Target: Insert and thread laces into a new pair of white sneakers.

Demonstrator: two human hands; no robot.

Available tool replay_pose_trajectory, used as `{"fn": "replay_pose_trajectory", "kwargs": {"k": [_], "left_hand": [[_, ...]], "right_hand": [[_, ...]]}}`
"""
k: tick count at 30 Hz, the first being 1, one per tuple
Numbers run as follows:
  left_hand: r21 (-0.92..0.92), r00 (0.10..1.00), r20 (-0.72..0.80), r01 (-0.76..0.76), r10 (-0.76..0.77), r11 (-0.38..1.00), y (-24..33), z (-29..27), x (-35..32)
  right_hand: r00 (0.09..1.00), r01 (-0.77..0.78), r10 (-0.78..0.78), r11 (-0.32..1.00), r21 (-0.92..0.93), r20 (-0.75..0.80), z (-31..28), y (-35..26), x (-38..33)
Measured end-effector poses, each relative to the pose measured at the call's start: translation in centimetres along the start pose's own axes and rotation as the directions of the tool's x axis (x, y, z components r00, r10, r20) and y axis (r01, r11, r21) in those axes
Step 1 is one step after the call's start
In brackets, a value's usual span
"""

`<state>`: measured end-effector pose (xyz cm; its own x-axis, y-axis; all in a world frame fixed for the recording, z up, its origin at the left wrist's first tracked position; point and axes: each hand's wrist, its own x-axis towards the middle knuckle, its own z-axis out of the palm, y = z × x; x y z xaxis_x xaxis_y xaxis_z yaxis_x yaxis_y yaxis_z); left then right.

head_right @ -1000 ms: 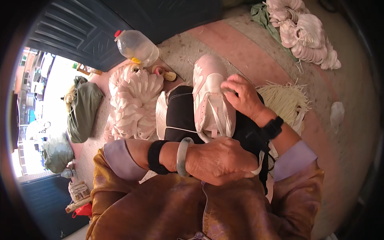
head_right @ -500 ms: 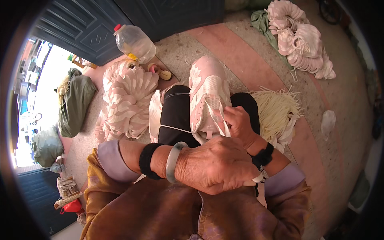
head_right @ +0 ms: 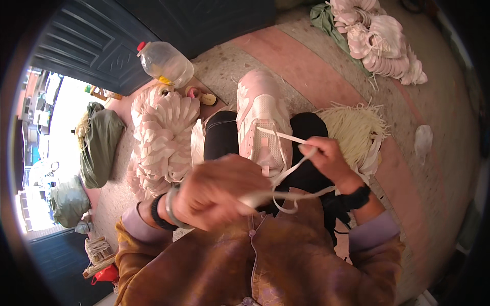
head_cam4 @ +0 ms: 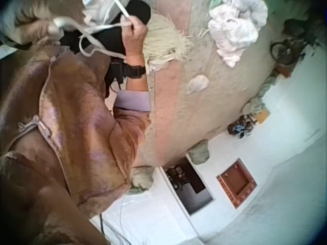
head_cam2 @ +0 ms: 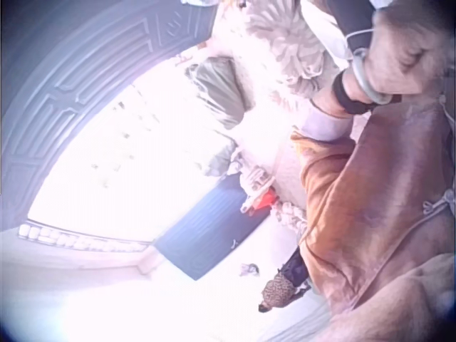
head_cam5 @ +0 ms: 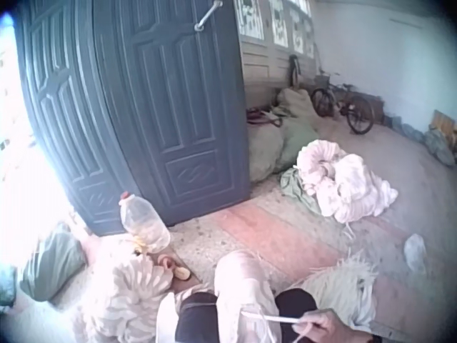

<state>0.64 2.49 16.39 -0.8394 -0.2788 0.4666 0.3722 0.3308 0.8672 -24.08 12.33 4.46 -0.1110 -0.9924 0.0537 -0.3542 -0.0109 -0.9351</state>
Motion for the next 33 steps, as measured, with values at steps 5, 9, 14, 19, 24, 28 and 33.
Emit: {"fn": "replay_pose_trajectory", "kwargs": {"k": [5,9,14,19,24,28,33], "left_hand": [[-0.229,0.708,-0.629,0.225,-0.321,0.947,-1.6,-4.6,-5.4],[-0.287,0.2,-0.904,0.37,-0.377,0.884,-5.2,-7.5,-10.6],[-0.341,0.086,-0.627,0.863,-0.774,0.372,-9.1,-7.8,-15.7],[0.512,0.672,-0.63,0.736,-0.389,0.443,-9.4,-4.4,-8.9],[0.809,0.925,-0.367,0.369,-0.097,0.457,-11.4,-2.4,-4.5],[0.827,0.933,-0.287,0.355,-0.216,0.436,-12.7,-2.4,-4.1],[0.772,0.925,-0.224,0.36,-0.306,0.524,-10.1,-3.9,-5.6]], "right_hand": [[0.807,-0.345,0.539,0.762,0.548,-0.241,-8.1,7.3,-6.9],[0.689,-0.222,0.718,0.332,0.917,-0.093,-10.8,10.7,-9.1],[0.349,-0.681,0.937,0.277,0.678,-0.032,-9.2,10.7,-8.0],[0.79,-0.553,0.535,0.833,0.028,-0.301,-4.6,7.5,-4.9],[0.926,0.164,-0.327,0.799,-0.578,-0.189,1.6,0.7,0.9],[0.942,0.256,-0.332,0.805,-0.535,-0.048,2.1,1.6,1.1],[0.945,0.253,-0.323,0.821,-0.511,-0.053,-1.3,2.7,-1.1]]}}
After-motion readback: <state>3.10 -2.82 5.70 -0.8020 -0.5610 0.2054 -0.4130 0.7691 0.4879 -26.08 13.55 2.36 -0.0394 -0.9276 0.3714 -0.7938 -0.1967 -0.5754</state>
